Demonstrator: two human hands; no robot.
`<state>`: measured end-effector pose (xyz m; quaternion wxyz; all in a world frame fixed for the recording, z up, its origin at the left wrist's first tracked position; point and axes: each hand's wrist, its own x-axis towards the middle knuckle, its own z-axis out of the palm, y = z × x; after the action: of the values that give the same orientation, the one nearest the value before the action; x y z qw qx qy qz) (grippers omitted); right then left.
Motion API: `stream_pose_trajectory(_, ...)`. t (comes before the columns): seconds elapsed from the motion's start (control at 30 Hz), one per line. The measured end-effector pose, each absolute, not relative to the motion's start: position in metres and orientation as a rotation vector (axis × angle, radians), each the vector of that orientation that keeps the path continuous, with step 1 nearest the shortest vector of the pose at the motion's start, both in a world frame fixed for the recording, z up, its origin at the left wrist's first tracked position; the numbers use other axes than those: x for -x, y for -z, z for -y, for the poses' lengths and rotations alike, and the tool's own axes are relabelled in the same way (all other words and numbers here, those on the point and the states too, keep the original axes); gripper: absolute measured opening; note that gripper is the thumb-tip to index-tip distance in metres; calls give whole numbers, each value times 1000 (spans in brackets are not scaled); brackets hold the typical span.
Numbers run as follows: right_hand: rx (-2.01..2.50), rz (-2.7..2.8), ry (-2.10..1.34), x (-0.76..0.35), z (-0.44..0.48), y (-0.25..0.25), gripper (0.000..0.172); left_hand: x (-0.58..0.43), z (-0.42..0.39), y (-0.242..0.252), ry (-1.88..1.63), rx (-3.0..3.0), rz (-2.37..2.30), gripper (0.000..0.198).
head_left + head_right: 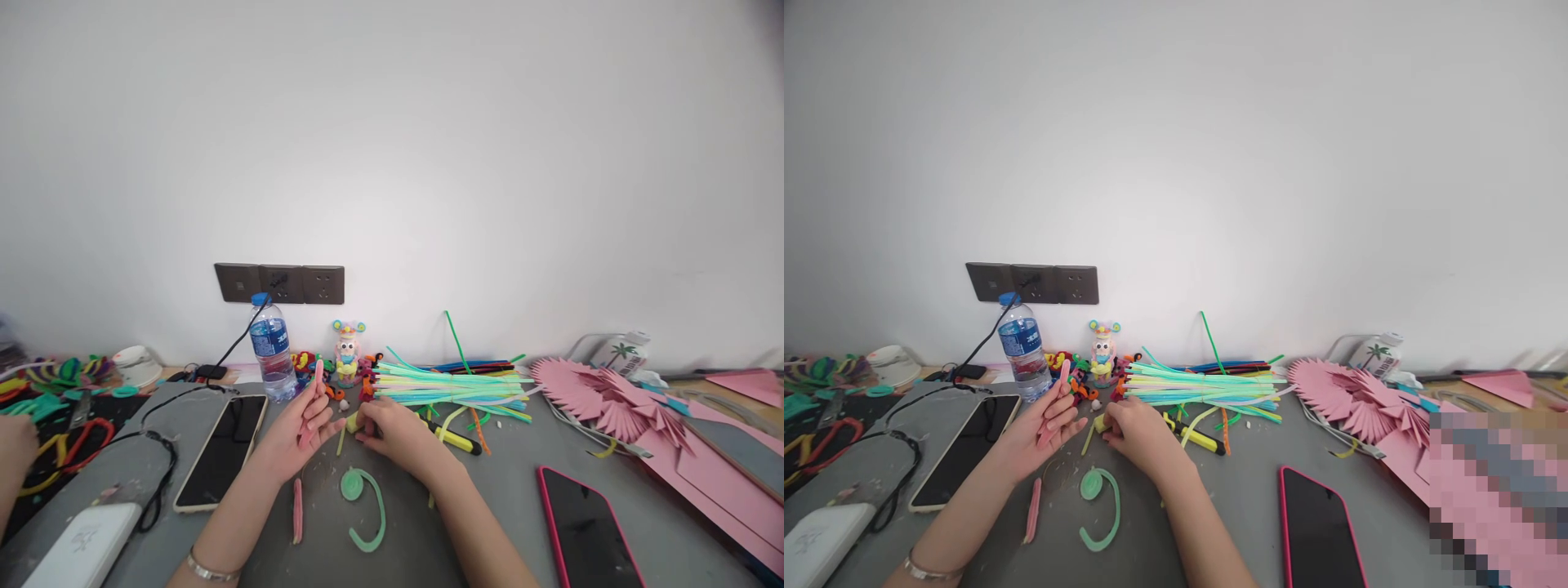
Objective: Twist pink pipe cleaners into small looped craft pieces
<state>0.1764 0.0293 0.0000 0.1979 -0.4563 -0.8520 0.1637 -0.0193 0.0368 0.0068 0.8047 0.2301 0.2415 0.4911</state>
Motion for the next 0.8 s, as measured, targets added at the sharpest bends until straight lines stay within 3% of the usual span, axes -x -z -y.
stream_pose_trajectory(0.27,1413,2361,-425,-168,-26,1,13,15,-35,-2,-998,-584,-679,22)
stream_pose_trajectory(0.57,879,1646,-1202,-179,-35,-6,17,3,-27,3,-898,-937,-808,36)
stream_pose_trajectory(0.8,787,1531,-1232,-174,-39,-4,20,0,-25,2,-909,-1053,-836,40)
